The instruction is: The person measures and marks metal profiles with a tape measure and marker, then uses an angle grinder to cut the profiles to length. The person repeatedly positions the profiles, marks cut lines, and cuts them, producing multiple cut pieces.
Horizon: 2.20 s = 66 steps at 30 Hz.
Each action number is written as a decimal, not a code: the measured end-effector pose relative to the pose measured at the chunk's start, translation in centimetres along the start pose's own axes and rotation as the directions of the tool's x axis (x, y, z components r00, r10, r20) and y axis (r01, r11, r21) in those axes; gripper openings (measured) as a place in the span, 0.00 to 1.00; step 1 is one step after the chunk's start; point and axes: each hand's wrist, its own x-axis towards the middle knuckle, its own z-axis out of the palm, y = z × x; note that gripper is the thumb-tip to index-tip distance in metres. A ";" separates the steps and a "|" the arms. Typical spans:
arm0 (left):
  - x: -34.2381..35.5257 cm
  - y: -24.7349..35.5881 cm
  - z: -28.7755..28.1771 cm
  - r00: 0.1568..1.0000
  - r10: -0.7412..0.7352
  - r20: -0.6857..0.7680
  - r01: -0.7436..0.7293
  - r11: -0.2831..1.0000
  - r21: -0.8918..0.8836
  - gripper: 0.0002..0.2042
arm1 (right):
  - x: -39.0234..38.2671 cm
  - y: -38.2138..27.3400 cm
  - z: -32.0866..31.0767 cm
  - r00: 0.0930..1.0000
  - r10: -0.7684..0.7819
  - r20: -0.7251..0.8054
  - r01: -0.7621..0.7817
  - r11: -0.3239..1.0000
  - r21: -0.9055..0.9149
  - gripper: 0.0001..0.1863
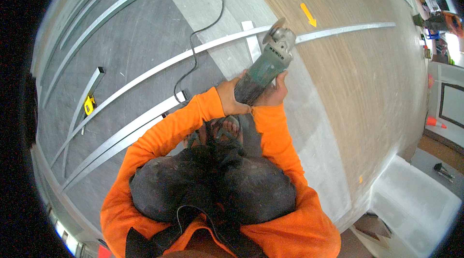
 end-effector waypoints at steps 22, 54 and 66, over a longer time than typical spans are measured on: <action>2.1 1.4 0.9 0.983 -0.175 -0.053 0.181 0.886 0.427 0.38 | 6.0 0.9 -5.6 0.962 -0.081 -0.261 -0.038 0.905 -0.423 0.16; -3.6 -10.5 -15.6 0.773 -0.342 -0.534 0.631 0.499 0.594 0.18 | 11.9 -14.1 -3.6 0.967 -0.244 0.069 -0.093 -0.595 -0.798 0.39; -3.4 -10.3 -15.9 0.762 -0.380 -0.524 0.646 0.485 0.589 0.19 | 12.7 -16.2 -4.9 0.968 -0.242 0.068 -0.099 -0.616 -0.781 0.37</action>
